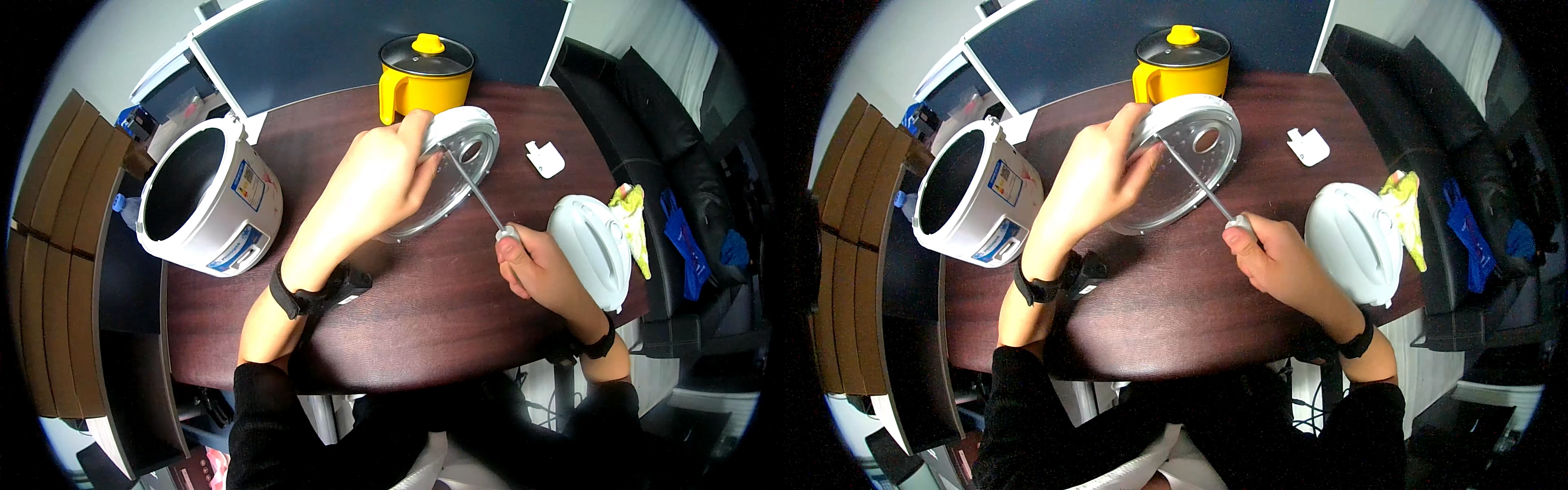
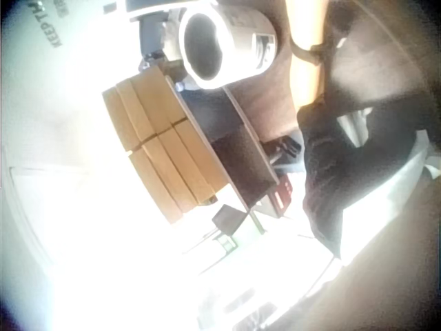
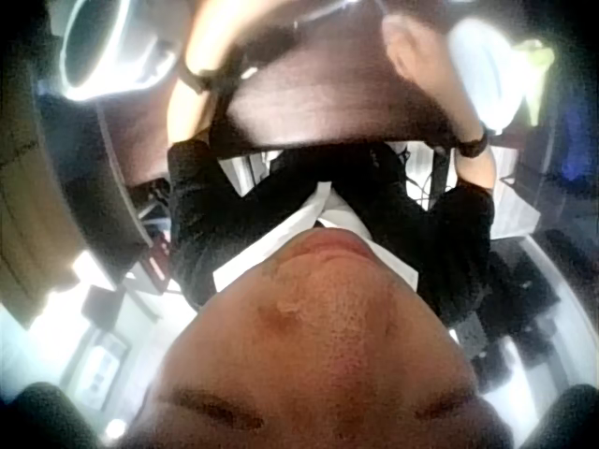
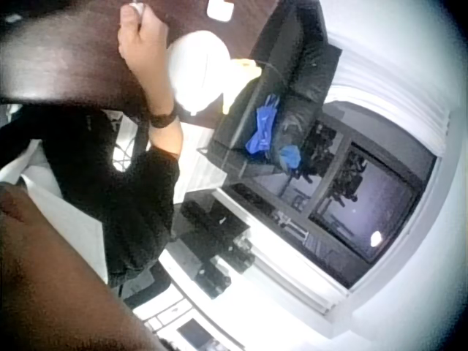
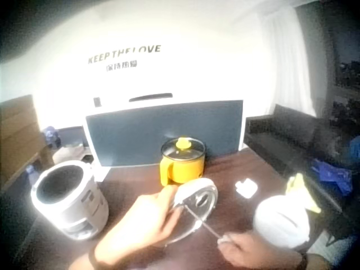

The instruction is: The person uses a screwdriver to repeatedly pry and adjust the rim of a metal steamer basket insert. They hold the basket with one hand and use the tool to work along the edge, occasionally lifting the basket to inspect the underside. The task involves manipulating the metal insert on a wooden table next to a rice cooker.

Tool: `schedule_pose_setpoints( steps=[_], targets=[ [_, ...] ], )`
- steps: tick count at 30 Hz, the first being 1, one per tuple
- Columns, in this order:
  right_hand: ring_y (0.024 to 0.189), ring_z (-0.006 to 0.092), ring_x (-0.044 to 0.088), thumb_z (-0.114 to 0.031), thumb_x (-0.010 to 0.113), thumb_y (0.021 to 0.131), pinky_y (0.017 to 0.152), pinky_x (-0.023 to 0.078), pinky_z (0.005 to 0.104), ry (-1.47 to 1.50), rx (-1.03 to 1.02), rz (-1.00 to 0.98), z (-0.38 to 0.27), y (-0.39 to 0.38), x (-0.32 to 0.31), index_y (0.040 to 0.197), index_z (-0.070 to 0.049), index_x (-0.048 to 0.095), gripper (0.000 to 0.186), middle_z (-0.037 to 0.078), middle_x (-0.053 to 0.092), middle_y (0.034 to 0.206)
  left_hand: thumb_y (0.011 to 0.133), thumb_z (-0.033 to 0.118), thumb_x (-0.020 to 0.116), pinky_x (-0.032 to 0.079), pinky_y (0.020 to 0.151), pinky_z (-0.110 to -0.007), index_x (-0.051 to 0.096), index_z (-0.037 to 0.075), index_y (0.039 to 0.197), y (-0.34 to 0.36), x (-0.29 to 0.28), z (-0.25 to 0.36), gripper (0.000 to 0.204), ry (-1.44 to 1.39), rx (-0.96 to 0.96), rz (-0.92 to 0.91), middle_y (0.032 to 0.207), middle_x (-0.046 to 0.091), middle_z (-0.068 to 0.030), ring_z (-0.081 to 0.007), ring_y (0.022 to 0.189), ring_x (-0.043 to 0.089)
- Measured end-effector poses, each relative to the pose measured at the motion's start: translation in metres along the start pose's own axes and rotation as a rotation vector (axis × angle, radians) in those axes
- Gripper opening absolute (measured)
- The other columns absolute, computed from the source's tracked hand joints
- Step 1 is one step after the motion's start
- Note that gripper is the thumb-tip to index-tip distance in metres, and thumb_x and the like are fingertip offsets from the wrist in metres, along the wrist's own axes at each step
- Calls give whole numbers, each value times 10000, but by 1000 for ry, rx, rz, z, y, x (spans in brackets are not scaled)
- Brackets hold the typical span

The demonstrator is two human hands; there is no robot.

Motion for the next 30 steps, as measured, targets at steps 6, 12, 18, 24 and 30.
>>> schedule_pose_setpoints(
  steps=[6,12,18,24,30],
  targets=[
    [405,97,423,-453,364,1058,382,348,246,450,66,-243,2,-4,21,845,-61,491,464,21,477,575,848,81,675,513,625,-435,509,-28,1147,1,0,2,359,-7,-8,17,735,639,-238,-405,709,667],
    [388,96,402,-514,321,1046,360,335,247,733,87,-324,8,-6,39,871,-64,487,511,23,487,583,843,77,674,516,622,-435,517,-34,1129,0,1,2,344,23,-8,30,738,640,-243,-402,716,673],
    [387,110,409,-570,278,1027,361,331,246,1098,233,-501,-11,-17,50,913,-67,490,558,22,471,582,843,69,668,516,628,-438,524,-36,1118,0,0,1,328,40,-35,29,743,641,-250,-405,722,673],
    [428,141,470,-439,407,1050,408,373,292,398,66,-158,5,-9,26,907,-58,519,422,44,505,585,850,89,673,523,636,-425,528,-33,1165,2,-1,1,367,-18,-21,-5,759,653,-235,-386,723,682],
    [545,323,604,-301,651,942,488,426,393,-619,-314,415,-34,-21,-17,833,-32,550,307,143,604,641,857,95,671,532,629,-397,526,-32,1192,0,1,3,386,-38,13,1,736,653,-217,-356,687,689]
  ],
)
Point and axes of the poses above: each hand's wrist, its own y-axis towards the middle knuckle, its own x-axis out of the palm, z = x × y, the point moved 5 cm from there along y, towards the middle knuckle
